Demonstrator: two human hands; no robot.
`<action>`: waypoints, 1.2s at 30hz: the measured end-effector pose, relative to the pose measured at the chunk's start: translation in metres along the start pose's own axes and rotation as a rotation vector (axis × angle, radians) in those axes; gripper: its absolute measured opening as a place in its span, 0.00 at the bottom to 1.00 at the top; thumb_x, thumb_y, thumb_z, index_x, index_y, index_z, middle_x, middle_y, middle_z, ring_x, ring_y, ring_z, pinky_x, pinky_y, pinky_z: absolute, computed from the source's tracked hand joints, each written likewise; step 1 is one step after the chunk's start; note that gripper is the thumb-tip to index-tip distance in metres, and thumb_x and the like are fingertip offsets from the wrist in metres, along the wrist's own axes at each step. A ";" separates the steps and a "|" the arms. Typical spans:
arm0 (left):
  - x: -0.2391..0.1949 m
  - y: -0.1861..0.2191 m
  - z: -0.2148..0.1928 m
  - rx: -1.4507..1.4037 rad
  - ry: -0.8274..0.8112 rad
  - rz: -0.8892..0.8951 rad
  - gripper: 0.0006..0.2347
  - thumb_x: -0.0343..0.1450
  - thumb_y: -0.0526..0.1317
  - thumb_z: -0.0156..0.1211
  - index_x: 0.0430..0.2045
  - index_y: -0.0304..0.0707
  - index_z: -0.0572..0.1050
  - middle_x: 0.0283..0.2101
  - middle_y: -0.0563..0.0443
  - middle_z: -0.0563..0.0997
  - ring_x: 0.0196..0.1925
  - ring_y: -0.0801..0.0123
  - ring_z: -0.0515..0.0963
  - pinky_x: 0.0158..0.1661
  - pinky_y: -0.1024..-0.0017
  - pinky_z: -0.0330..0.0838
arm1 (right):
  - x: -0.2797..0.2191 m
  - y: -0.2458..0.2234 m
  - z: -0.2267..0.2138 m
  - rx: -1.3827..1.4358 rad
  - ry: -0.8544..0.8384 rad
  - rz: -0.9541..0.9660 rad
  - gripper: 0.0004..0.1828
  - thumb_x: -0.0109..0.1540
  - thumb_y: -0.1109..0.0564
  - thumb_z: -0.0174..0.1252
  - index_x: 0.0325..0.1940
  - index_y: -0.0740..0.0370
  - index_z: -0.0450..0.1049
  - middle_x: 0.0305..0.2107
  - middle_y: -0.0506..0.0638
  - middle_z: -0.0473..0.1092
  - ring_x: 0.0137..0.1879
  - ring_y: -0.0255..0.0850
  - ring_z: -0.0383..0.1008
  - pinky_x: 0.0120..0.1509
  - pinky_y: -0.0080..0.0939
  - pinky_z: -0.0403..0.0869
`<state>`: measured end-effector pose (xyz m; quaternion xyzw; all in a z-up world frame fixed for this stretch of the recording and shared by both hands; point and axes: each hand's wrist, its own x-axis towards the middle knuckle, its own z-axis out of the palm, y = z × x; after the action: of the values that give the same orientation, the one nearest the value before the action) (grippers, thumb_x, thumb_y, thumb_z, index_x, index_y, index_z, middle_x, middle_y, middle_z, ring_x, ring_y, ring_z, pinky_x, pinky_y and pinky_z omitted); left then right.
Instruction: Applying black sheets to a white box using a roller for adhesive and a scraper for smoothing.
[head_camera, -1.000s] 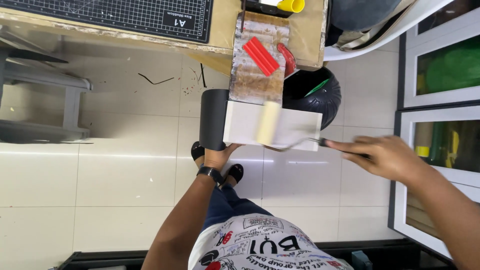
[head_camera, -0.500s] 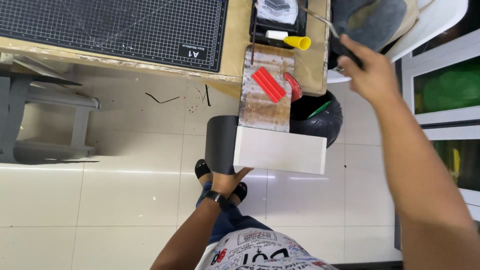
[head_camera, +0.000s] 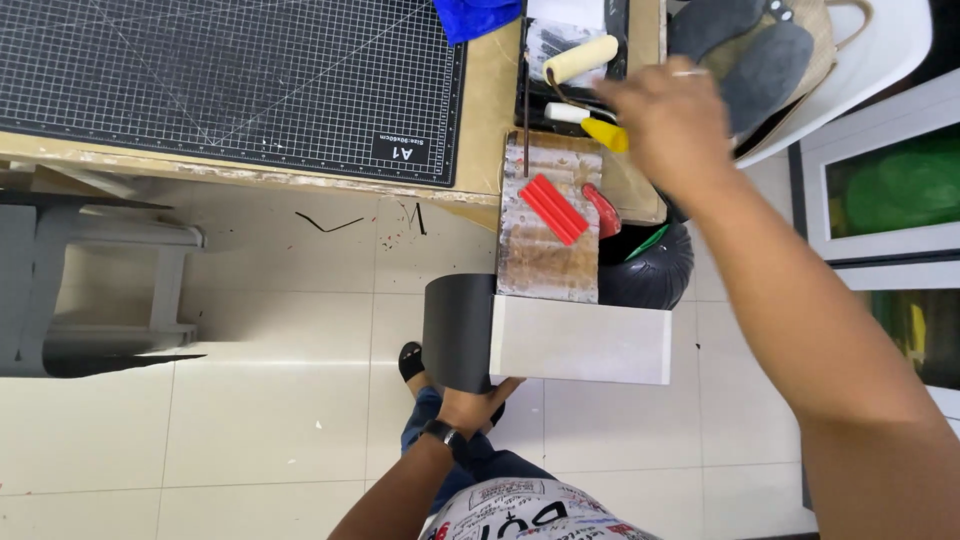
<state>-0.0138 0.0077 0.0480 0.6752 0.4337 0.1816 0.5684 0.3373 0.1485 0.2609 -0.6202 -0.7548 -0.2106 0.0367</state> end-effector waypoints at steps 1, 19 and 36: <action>0.001 -0.001 0.000 0.000 0.000 0.000 0.25 0.65 0.54 0.71 0.53 0.44 0.74 0.49 0.51 0.82 0.54 0.60 0.80 0.53 0.62 0.78 | 0.010 -0.006 0.014 0.000 0.000 0.000 0.40 0.53 0.72 0.62 0.69 0.52 0.79 0.41 0.48 0.76 0.47 0.52 0.70 0.44 0.53 0.70; 0.001 -0.030 0.006 -0.036 -0.057 0.132 0.29 0.70 0.53 0.64 0.64 0.42 0.65 0.60 0.46 0.76 0.62 0.54 0.75 0.59 0.57 0.73 | 0.091 -0.011 0.067 0.366 -0.431 0.036 0.16 0.67 0.69 0.52 0.56 0.59 0.77 0.54 0.60 0.76 0.53 0.53 0.78 0.55 0.51 0.77; 0.003 -0.028 0.005 -0.072 -0.031 0.211 0.24 0.70 0.51 0.66 0.58 0.41 0.70 0.55 0.46 0.79 0.58 0.54 0.77 0.56 0.57 0.73 | 0.132 0.125 0.186 0.846 0.043 0.479 0.14 0.78 0.58 0.41 0.51 0.64 0.73 0.39 0.52 0.76 0.41 0.35 0.81 0.45 0.34 0.82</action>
<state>-0.0190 0.0058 0.0197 0.6989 0.3443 0.2454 0.5768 0.4642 0.3549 0.1674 -0.7027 -0.6091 0.1165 0.3487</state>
